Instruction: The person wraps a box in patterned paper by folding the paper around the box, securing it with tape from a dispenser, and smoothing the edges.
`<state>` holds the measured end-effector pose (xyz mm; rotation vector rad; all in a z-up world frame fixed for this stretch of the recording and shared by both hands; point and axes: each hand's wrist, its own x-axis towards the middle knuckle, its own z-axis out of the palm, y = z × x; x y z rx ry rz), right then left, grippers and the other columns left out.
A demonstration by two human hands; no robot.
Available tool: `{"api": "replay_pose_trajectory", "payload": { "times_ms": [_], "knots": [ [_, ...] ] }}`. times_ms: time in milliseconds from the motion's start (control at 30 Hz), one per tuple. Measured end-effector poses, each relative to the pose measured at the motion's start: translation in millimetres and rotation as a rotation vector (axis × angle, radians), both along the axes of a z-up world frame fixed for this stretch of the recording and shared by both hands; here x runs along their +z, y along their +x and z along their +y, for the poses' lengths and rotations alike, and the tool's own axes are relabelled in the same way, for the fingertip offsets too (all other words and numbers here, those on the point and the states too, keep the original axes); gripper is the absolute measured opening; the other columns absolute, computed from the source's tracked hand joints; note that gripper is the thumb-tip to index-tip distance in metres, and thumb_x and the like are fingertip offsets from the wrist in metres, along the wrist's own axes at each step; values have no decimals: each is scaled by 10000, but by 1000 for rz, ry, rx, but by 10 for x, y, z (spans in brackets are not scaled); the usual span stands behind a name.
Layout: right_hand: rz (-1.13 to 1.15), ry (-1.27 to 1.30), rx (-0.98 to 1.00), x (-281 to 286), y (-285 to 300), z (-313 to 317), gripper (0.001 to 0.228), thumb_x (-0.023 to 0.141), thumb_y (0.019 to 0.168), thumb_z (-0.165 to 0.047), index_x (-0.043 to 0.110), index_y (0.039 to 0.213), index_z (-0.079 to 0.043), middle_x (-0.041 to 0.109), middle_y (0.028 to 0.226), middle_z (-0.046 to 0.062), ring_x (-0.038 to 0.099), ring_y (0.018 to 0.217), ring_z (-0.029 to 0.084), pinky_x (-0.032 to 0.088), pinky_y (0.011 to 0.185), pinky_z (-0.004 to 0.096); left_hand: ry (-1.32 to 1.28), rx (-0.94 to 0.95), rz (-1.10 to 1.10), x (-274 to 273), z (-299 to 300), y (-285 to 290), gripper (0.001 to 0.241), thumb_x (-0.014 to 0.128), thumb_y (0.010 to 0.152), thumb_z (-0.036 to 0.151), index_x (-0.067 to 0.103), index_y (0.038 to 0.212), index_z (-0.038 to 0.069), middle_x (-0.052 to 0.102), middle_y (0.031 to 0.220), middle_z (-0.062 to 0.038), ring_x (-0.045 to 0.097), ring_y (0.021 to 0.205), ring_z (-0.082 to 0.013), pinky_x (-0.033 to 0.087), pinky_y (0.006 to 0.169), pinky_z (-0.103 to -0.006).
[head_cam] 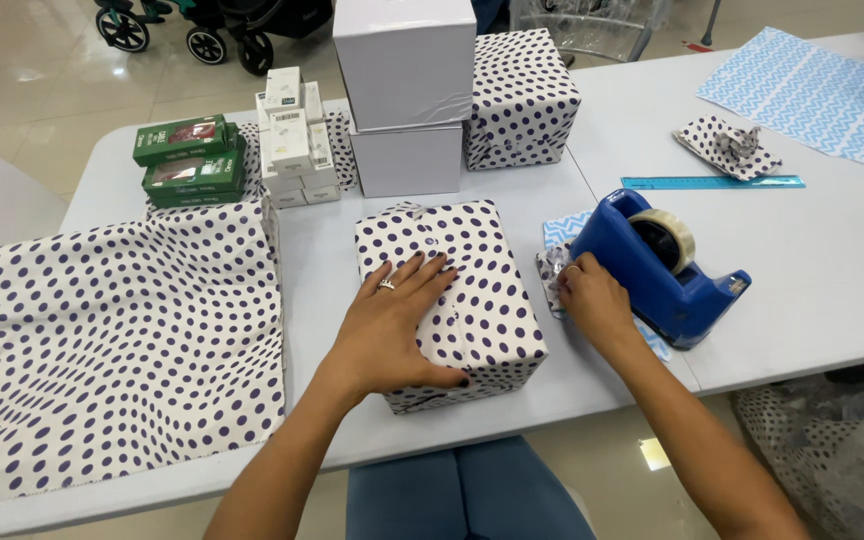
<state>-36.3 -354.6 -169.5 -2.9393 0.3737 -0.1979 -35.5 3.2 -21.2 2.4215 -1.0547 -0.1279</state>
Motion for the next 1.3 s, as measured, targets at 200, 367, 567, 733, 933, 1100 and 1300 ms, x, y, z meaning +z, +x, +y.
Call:
{"api": "replay_pose_trajectory", "payload": {
  "times_ms": [200,367,567,733,933,1100,1300],
  "knots": [
    [-38,68,-13,-5,-101,-149,273,557,1062,-177,744,1256,-214,753,1240,56,780,1097,411,657,903,578,-76,-3,7,12,29,215,1176,1010,552,560,592,1566,137,536,1670,-145,369,1615,-366,94,1346,-568],
    [-101,13,-12,489,-422,72,269,575,1048,-249,709,1281,-251,749,1303,11,782,1086,372,642,915,572,-141,-8,-63,-106,101,80,979,997,654,514,660,1505,168,606,1602,-146,451,1559,-381,165,1325,-589],
    [-506,92,320,813,-763,593,112,739,976,-45,770,1071,-95,797,1096,36,797,936,301,644,689,415,-165,-27,-258,-501,283,-63,782,964,739,369,693,1452,196,651,1544,-97,511,1519,-345,260,1301,-584],
    [-725,242,513,879,-954,914,185,764,952,59,779,1081,-73,770,1112,61,776,1008,299,650,708,332,-217,-4,-368,-667,439,-129,790,988,717,345,701,1441,216,667,1519,-64,540,1498,-330,308,1288,-570],
    [-881,250,624,664,-955,1142,165,828,929,-38,782,1074,-99,712,1182,90,674,1102,341,598,908,432,-394,106,-270,-786,482,-196,767,998,737,325,705,1439,223,652,1546,-68,507,1523,-360,351,1273,-581],
    [-960,-1,657,403,-1092,1439,82,889,880,-176,813,879,-208,709,915,-27,581,870,213,508,858,388,-557,146,-479,-920,382,-312,620,938,852,274,716,1430,242,571,1614,-140,426,1567,-440,386,1237,-593],
    [-794,262,634,58,-1131,1621,72,867,889,-125,797,881,-106,672,615,4,650,547,198,531,510,301,-710,290,-944,-1774,292,-505,186,897,733,246,796,873,316,675,987,51,602,899,-223,513,818,-411]
  ]
}}
